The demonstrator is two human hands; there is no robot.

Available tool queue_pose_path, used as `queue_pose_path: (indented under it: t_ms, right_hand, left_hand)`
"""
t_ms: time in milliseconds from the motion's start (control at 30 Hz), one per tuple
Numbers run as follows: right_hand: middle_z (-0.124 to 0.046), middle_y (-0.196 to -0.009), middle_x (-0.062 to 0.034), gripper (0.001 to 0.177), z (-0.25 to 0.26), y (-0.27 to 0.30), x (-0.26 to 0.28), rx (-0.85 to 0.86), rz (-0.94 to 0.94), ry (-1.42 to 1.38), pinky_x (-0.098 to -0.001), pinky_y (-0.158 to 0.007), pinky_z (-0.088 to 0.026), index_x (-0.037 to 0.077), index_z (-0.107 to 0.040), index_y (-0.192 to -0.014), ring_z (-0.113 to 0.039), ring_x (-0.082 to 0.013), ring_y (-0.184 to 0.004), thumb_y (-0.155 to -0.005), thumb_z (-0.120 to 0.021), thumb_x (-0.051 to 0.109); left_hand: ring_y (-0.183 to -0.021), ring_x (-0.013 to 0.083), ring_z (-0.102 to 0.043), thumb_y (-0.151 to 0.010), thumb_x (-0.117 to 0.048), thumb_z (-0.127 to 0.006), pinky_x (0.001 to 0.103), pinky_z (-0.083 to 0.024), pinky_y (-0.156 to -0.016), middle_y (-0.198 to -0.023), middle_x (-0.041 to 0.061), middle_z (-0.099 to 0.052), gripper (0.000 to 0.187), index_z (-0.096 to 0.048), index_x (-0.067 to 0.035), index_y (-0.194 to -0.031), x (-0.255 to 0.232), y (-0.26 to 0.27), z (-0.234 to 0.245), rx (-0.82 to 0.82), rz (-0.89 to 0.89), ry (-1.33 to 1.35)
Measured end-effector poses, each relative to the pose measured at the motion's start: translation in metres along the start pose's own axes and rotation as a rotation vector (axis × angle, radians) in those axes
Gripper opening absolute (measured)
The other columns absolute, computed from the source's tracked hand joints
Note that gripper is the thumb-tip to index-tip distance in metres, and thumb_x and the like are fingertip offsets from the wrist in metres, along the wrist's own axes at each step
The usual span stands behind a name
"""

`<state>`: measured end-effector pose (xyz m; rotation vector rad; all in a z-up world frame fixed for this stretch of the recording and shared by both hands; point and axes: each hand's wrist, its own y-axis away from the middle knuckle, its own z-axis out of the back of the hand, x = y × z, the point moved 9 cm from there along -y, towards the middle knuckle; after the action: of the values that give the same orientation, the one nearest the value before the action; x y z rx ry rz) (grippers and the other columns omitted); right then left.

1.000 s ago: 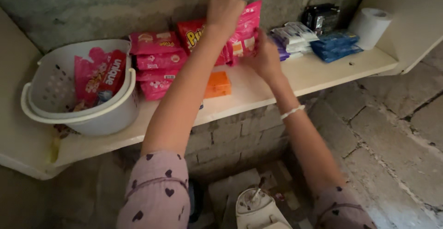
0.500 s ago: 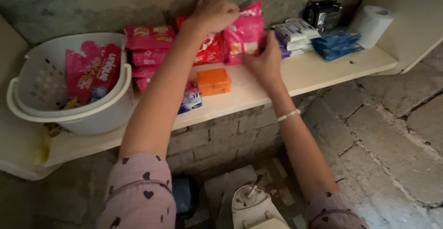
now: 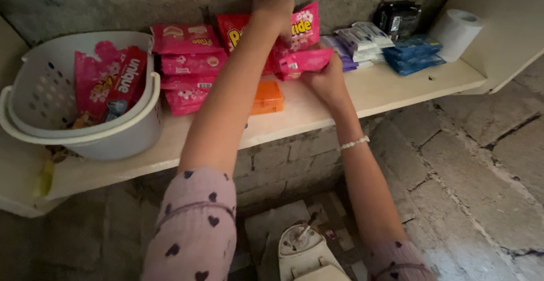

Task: The person organizes various packages of laundry detergent, bars of soap, and rolls of toilet paper on a shelf above a toilet.

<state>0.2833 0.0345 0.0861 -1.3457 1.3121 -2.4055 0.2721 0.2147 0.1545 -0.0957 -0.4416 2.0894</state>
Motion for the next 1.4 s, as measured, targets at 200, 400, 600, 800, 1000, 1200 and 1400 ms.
queue_pose_path:
  t_ms: [200,400,600,800,1000,1200,1400]
  right_hand:
    - [-0.069,-0.093,-0.0016,0.032,-0.001,-0.003,0.006,0.021,0.015,0.031,-0.0256,-0.079,-0.053,0.004,-0.062,-0.097,-0.062,-0.0055,-0.089,-0.079,-0.089,0.003]
    - [-0.06,-0.089,-0.0039,0.033,0.0,-0.002,0.034,-0.013,0.211,0.109,-0.028,-0.079,-0.046,0.004,-0.052,-0.085,-0.056,-0.0134,-0.086,-0.077,-0.083,-0.002]
    - [-0.057,-0.086,-0.005,0.031,0.009,0.0,0.035,-0.119,0.238,0.142,-0.0284,-0.075,-0.045,0.003,-0.051,-0.085,-0.053,-0.0146,-0.081,-0.084,-0.082,-0.001]
    - [-0.062,-0.087,-0.011,0.025,-0.005,0.003,0.042,-0.045,0.276,0.298,-0.0319,-0.075,-0.047,0.002,-0.057,-0.085,-0.061,-0.0244,-0.083,-0.079,-0.081,0.0]
    - [-0.06,-0.085,-0.012,0.033,-0.003,0.004,0.069,-0.126,0.345,0.414,-0.0363,-0.077,-0.045,0.003,-0.055,-0.08,-0.06,-0.0304,-0.084,-0.075,-0.087,0.004]
    - [-0.058,-0.121,-0.0107,0.036,0.015,0.016,0.08,-0.371,0.452,0.578,-0.0413,-0.098,-0.047,0.006,-0.057,-0.081,-0.052,-0.0312,-0.118,-0.075,-0.091,0.016]
    - [-0.048,-0.15,-0.0118,0.02,0.034,0.029,0.072,-0.525,0.514,0.809,-0.0491,-0.119,-0.039,0.008,-0.071,-0.097,-0.044,-0.0333,-0.14,-0.09,-0.087,0.019]
  left_hand:
    - [-0.117,0.0329,-0.064,-0.046,-0.037,-0.101,0.057,-0.035,-0.111,-0.116,0.013,-0.072,0.073,-0.073,-0.014,-0.109,-0.006,-0.009,-0.005,0.095,0.007,-0.01]
    - [-0.106,0.0353,-0.068,-0.046,-0.027,-0.102,0.047,-0.054,-0.089,-0.111,0.019,-0.071,0.069,-0.072,-0.006,-0.105,-0.01,-0.009,0.007,-0.015,-0.14,0.176]
    - [-0.099,0.0349,-0.068,-0.05,-0.016,-0.097,0.048,-0.053,-0.081,-0.103,0.015,-0.071,0.068,-0.063,-0.007,-0.108,0.001,-0.005,0.035,-0.298,-0.233,0.474]
    - [-0.108,0.0394,-0.067,-0.069,0.0,-0.08,0.049,-0.054,-0.086,-0.114,0.015,-0.07,0.057,-0.059,-0.009,-0.121,0.006,0.026,0.015,-0.541,-0.362,0.562]
    - [-0.093,0.0416,-0.069,-0.072,-0.021,-0.089,0.05,-0.053,-0.078,-0.099,0.022,-0.07,0.049,-0.062,-0.003,-0.108,0.016,0.02,0.037,-0.553,-0.325,0.569]
    - [-0.09,0.0377,-0.07,-0.08,-0.031,-0.084,0.049,-0.053,-0.076,-0.097,0.02,-0.071,0.041,-0.065,-0.006,-0.108,0.043,0.013,0.03,-0.139,0.114,0.476]
    - [-0.089,0.0349,-0.071,-0.08,-0.031,-0.083,0.047,-0.054,-0.076,-0.097,0.019,-0.072,0.042,-0.065,-0.006,-0.108,0.044,0.021,0.022,-0.041,0.104,0.408]
